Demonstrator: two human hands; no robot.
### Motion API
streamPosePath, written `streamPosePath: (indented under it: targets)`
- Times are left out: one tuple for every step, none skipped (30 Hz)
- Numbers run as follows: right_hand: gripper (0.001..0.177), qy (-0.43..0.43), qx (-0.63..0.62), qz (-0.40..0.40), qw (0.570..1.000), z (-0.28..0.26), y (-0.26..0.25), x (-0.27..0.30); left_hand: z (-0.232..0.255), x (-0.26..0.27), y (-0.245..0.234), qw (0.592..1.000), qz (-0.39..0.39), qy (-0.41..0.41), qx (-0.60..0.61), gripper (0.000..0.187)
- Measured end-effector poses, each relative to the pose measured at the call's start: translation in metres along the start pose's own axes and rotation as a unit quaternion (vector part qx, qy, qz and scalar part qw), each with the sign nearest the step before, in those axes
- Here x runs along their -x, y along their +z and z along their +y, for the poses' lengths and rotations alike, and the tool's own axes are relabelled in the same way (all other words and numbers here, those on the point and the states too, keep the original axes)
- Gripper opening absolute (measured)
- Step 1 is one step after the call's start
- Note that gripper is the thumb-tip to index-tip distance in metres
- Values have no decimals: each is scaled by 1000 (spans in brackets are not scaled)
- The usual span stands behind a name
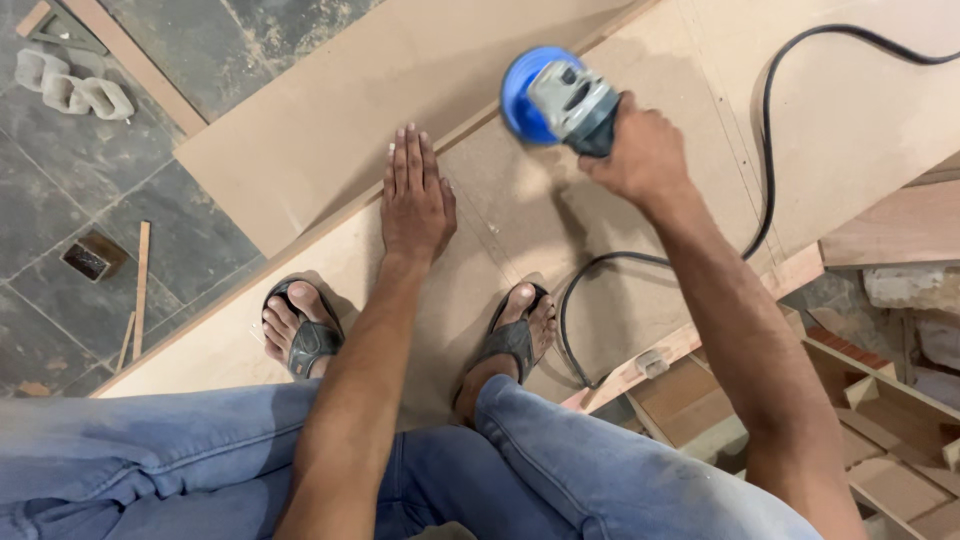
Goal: The person uses a handheld angle grinder with a sanding disc to smooth the surface of a large wooden board. They move the tool along the board's length, occasionally pausing to wipe away dust. The person also briefly handles the tool's power cord before resuming sanding.
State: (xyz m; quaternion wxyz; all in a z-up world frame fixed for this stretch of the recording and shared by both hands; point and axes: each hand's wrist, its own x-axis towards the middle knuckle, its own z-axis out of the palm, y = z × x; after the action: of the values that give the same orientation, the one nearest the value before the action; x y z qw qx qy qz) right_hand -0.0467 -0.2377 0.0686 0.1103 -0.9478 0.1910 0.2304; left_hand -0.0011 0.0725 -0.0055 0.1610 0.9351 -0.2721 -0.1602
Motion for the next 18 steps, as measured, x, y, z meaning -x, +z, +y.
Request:
streamPosePath:
  targets:
    - [78, 4, 1, 16, 1000, 6, -5, -2, 0, -1, -1, 1000, 6, 5, 0, 68]
    - [77, 9, 2, 31, 999, 13, -10, -4, 0, -1, -2, 1000, 13, 9, 0, 68]
    - [76, 24, 5, 41, 999, 18, -14, -6, 1, -1, -4, 1000, 19, 15, 0, 68]
    - [75, 39, 8, 50, 998, 25, -19, -7, 1, -2, -4, 1000, 22, 20, -2, 68]
    - [74, 52, 10, 58, 997, 30, -21, -8, 1, -2, -4, 999, 25, 23, -4, 68]
    - [71, 44, -6, 70, 997, 34, -23, -8, 1, -1, -3, 999, 28, 26, -6, 67]
    - [69, 34, -24, 81, 996, 35, -22, -6, 1, 1, -3, 1000, 21, 22, -4, 68]
    - [66, 24, -41, 92, 995, 35, -21, -4, 0, 2, -2, 1000, 14, 17, -3, 68]
    - [70, 11, -46, 90, 995, 33, -20, -2, -1, 3, -2, 1000, 9, 12, -2, 68]
    - [73, -3, -50, 88, 995, 28, -18, 0, -3, 4, -2, 1000, 11, 9, -8, 68]
    - [76, -17, -55, 86, 995, 21, -16, 1, -6, 4, -2, 1000, 14, 4, -14, 67]
    - [74, -21, -60, 76, 995, 14, -14, 5, -10, 5, -3, 1000, 16, 0, -21, 67]
    - [72, -26, -65, 66, 995, 4, -10, 10, -16, 8, -4, 1000, 17, -17, -19, 66]
    - [69, -32, -71, 56, 995, -7, -6, 14, -22, 11, -5, 999, 19, -34, -18, 66]
    - [68, -40, -64, 39, 996, -16, -3, 18, -29, 16, -6, 998, 17, -50, -15, 65]
    - [67, -49, -57, 22, 997, -27, 0, 22, -36, 20, -6, 997, 26, -62, -23, 65]
    - [65, -57, -49, 8, 997, -37, 1, 24, -44, 21, -8, 996, 37, -71, -31, 64]
    - [65, -66, -52, 1, 996, -49, 2, 26, -52, 23, -10, 995, 48, -81, -38, 64]
